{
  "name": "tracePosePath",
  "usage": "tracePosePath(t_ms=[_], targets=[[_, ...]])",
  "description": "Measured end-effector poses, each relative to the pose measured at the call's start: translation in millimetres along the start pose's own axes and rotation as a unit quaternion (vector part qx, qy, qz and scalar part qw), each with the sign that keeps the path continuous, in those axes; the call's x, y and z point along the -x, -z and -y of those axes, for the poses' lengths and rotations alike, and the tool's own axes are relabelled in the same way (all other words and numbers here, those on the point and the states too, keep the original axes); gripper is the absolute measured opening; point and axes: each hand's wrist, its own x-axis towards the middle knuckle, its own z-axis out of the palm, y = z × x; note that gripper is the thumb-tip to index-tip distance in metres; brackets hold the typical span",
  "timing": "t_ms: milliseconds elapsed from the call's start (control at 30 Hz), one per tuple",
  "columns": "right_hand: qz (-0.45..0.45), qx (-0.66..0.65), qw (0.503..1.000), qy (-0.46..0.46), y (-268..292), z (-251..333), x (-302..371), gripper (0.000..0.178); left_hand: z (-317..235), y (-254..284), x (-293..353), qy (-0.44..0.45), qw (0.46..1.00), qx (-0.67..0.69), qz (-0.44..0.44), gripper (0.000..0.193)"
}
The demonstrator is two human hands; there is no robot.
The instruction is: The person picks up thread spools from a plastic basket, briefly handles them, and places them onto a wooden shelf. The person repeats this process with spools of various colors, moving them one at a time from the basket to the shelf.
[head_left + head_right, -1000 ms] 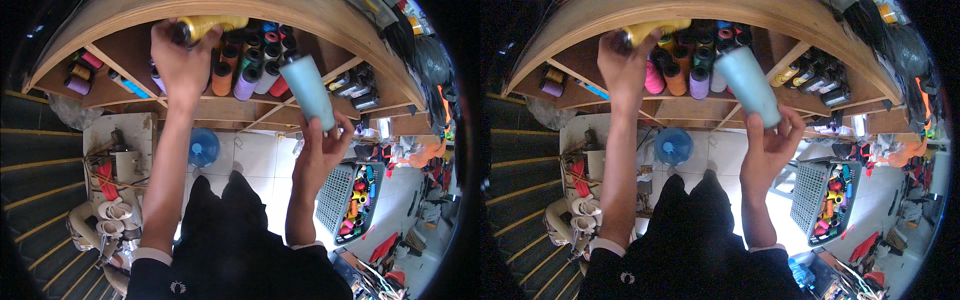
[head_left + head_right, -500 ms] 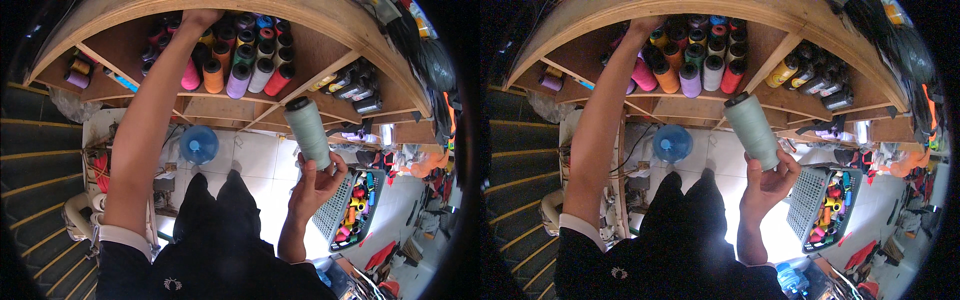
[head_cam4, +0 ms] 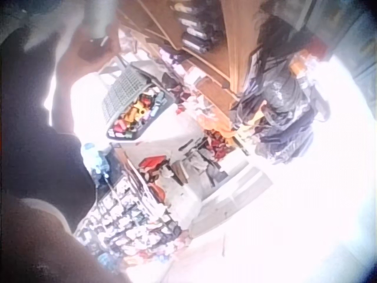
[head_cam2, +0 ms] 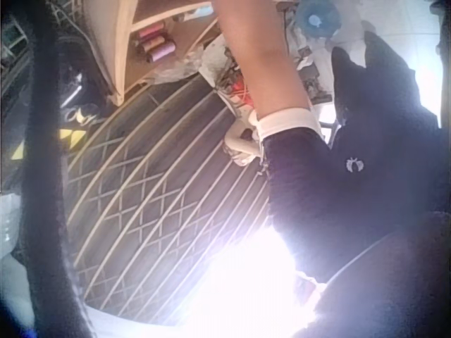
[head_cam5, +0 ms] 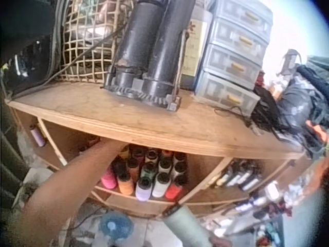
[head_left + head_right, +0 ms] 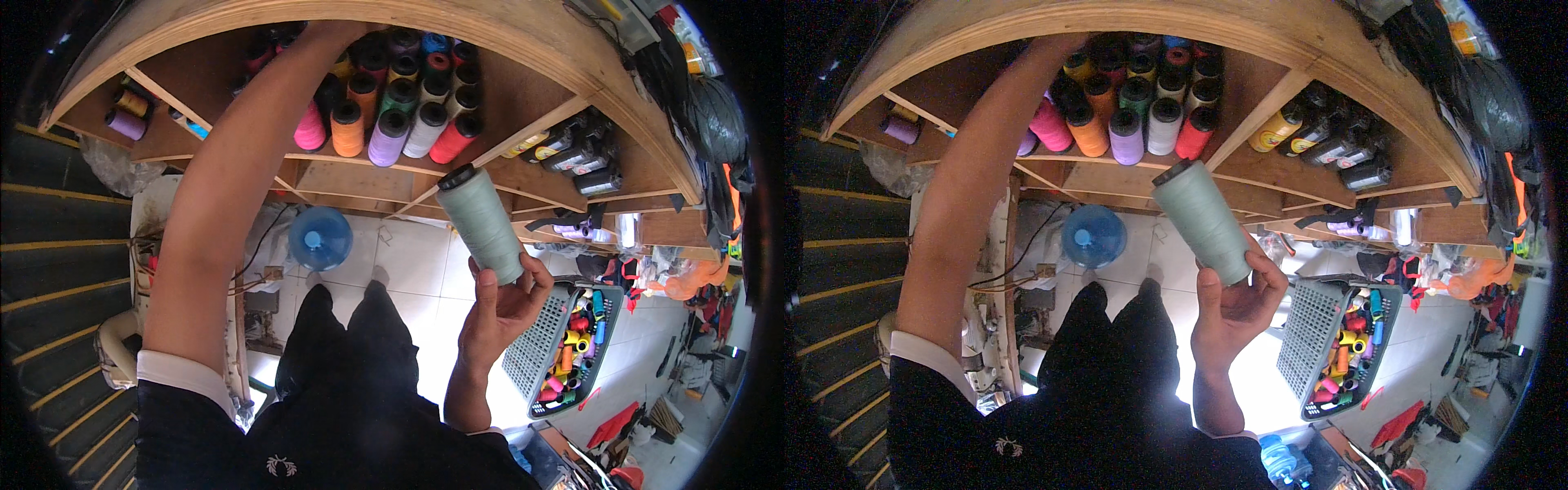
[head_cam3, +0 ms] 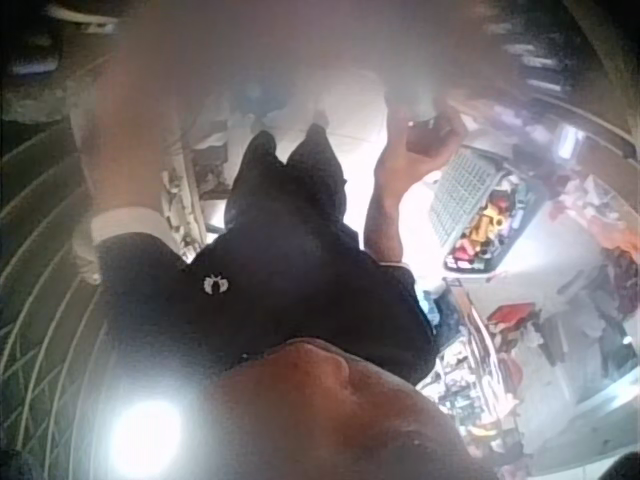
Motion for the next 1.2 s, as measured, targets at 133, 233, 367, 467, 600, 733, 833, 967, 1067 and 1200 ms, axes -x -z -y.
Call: tracePosePath(t_ms=[133, 233, 367, 467, 600, 733, 833, 967, 1067, 1200], targets=[[-0.003, 0.009, 1.0, 0.001, -1.0, 0.0, -0.6, 0.045, 2.2, 0.3, -1.7, -0.004, 1.0, -0.002, 0.007, 0.035], [0.001, 0.015, 1.0, 0.012, 0.4, -3.8, -1.7, 0.045, 3.7, 0.5, -3.8, -0.01, 1.0, -0.003, 0.012, 0.035], [-0.001, 0.02, 1.0, 0.011, -1.5, -2.8, -3.3, 0.045, 2.7, -1.3, -6.0, -0.015, 1.0, -0.004, 0.016, 0.035], [0.002, 0.012, 1.0, 0.013, -3.6, -4.0, -4.0, 0.045, 6.3, 1.3, -4.4, -0.016, 1.0, -0.01, 0.019, 0.035], [0.006, 0.011, 1.0, 0.011, -6.1, -4.4, -4.5, 0.044, 7.9, -0.9, -6.5, -0.02, 0.999, -0.01, 0.024, 0.035], [0.013, 0.007, 1.0, -0.001, -4.1, -3.9, -4.8, 0.044, 6.6, -3.1, -8.3, -0.023, 0.999, -0.008, 0.028, 0.035], [0.017, 0.002, 1.0, -0.012, -3.6, -0.5, -5.1, 0.044, 5.9, -3.4, -9.4, -0.024, 0.999, -0.008, 0.03, 0.035], [0.008, 0.029, 0.999, 0.027, -2.8, -5.6, -6.9, 0.046, 6.0, -2.8, -10.1, -0.023, 0.999, -0.009, 0.034, 0.034], [0.009, 0.025, 0.999, 0.022, -4.8, -2.8, -7.4, 0.046, 6.3, -1.8, -10.2, -0.021, 0.999, -0.011, 0.037, 0.034], [0.03, 0.007, 1.0, -0.008, -4.9, 3.6, -8.0, 0.044, 4.2, -0.1, -11.1, -0.022, 0.999, -0.014, 0.037, 0.035]])
